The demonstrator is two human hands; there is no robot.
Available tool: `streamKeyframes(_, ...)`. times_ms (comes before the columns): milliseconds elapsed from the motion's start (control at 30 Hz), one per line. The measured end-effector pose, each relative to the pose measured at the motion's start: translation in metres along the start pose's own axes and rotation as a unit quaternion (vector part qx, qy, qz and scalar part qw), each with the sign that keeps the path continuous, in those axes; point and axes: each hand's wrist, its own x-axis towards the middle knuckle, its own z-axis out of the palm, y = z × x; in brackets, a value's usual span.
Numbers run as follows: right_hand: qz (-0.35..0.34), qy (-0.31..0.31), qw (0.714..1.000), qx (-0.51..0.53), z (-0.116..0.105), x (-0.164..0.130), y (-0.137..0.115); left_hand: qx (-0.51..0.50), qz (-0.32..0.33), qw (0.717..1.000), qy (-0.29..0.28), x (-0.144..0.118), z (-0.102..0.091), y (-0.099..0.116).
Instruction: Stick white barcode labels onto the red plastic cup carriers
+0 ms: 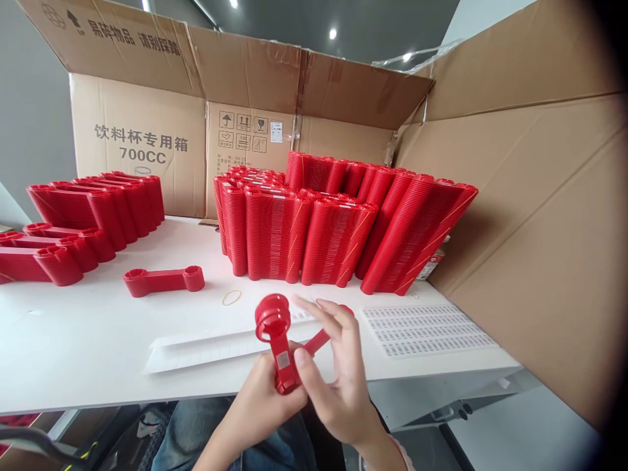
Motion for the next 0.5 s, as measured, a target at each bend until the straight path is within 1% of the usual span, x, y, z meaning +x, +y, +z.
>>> streamKeyframes(67,-0.011,0.033,0.999,-0.03,-0.008,0.005,0.003,-0.027,-0.027,0.999,0.006,0.0,-0.006,0.0)
streamKeyframes(100,-0.009,0.043,0.998,-0.049,-0.013,0.008,0.004,-0.045,-0.043,0.998,0.0,0.0,-0.009,0.0)
streamKeyframes(133,0.001,0.036,0.997,-0.067,-0.019,0.011,0.005,-0.065,-0.058,0.996,-0.011,0.001,-0.011,0.0)
streamKeyframes(200,0.037,-0.009,0.995,-0.089,-0.028,0.017,0.008,-0.103,-0.077,0.991,-0.04,0.003,-0.015,-0.002)
streamKeyframes(267,0.077,-0.051,0.991,-0.094,-0.033,0.02,0.01,-0.133,-0.079,0.986,-0.058,0.005,-0.017,-0.004)
streamKeyframes(300,0.094,-0.061,0.989,-0.095,-0.034,0.021,0.01,-0.143,-0.075,0.985,-0.061,0.006,-0.017,-0.005)
streamKeyframes(400,0.135,-0.067,0.983,-0.109,-0.031,0.021,0.011,-0.149,-0.065,0.985,-0.06,0.008,-0.016,-0.008)
streamKeyframes(500,0.165,-0.077,0.975,-0.128,-0.027,0.02,0.01,-0.126,-0.053,0.99,-0.046,0.008,-0.014,-0.006)
